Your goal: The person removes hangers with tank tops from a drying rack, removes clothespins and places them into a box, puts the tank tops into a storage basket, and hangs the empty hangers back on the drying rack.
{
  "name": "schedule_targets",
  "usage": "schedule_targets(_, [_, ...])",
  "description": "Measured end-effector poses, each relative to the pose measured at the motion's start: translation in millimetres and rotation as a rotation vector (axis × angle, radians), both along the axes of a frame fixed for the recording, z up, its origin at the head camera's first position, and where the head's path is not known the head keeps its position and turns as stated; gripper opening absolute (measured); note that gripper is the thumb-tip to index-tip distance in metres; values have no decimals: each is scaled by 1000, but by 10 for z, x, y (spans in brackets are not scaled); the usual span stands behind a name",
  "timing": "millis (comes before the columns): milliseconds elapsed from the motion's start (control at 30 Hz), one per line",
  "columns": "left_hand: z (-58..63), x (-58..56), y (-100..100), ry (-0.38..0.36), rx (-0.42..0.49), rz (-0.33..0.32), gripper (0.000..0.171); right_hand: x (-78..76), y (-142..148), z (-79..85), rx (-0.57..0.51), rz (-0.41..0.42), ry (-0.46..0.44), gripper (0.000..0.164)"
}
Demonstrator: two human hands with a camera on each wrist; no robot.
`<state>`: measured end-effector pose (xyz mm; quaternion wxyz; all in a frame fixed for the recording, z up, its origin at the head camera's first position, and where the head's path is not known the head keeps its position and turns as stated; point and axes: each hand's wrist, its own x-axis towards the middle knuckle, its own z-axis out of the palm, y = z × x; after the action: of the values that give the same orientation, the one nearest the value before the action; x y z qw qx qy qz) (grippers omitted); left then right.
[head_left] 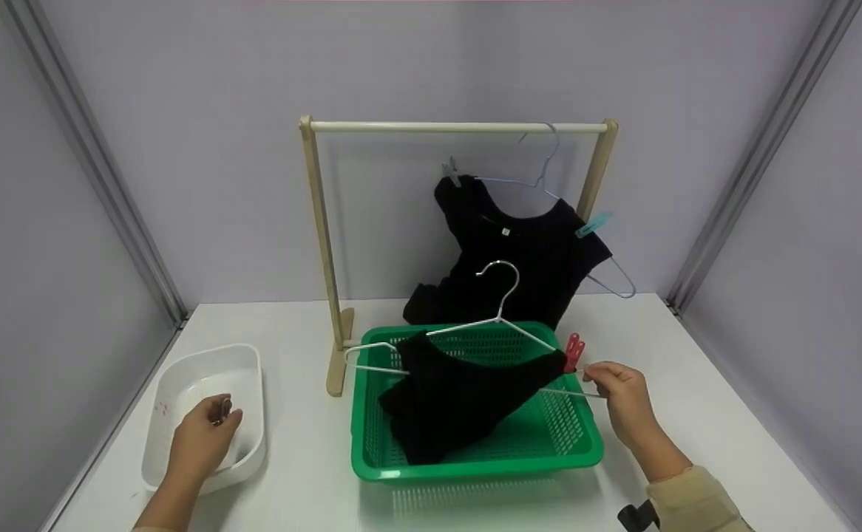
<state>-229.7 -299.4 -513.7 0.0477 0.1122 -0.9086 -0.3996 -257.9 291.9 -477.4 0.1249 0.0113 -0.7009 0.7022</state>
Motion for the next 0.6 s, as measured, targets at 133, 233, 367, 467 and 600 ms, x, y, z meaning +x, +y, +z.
schedule_targets(133, [-35, -19, -38, -39, -58, -37, 53, -9, 0, 7, 9, -4, -19, 24])
schedule_targets(233, [-54, -33, -32, -46, -105, -58, 51, -15, -3, -1, 5, -11, -32, 23])
schedule_targets(367, [-57, -67, 7, -82, -163, -66, 48, -36, -3, -5, 15, -12, -33, 22])
schedule_targets(467, [-59, -98, 39, -125, -217, -67, 46, -42, 5, 1, 28, -15, -32, 23])
schedule_targets(600, [-74, -129, 64, -159, -280, -82, 42, -37, 15, 7, 17, -18, -30, 23])
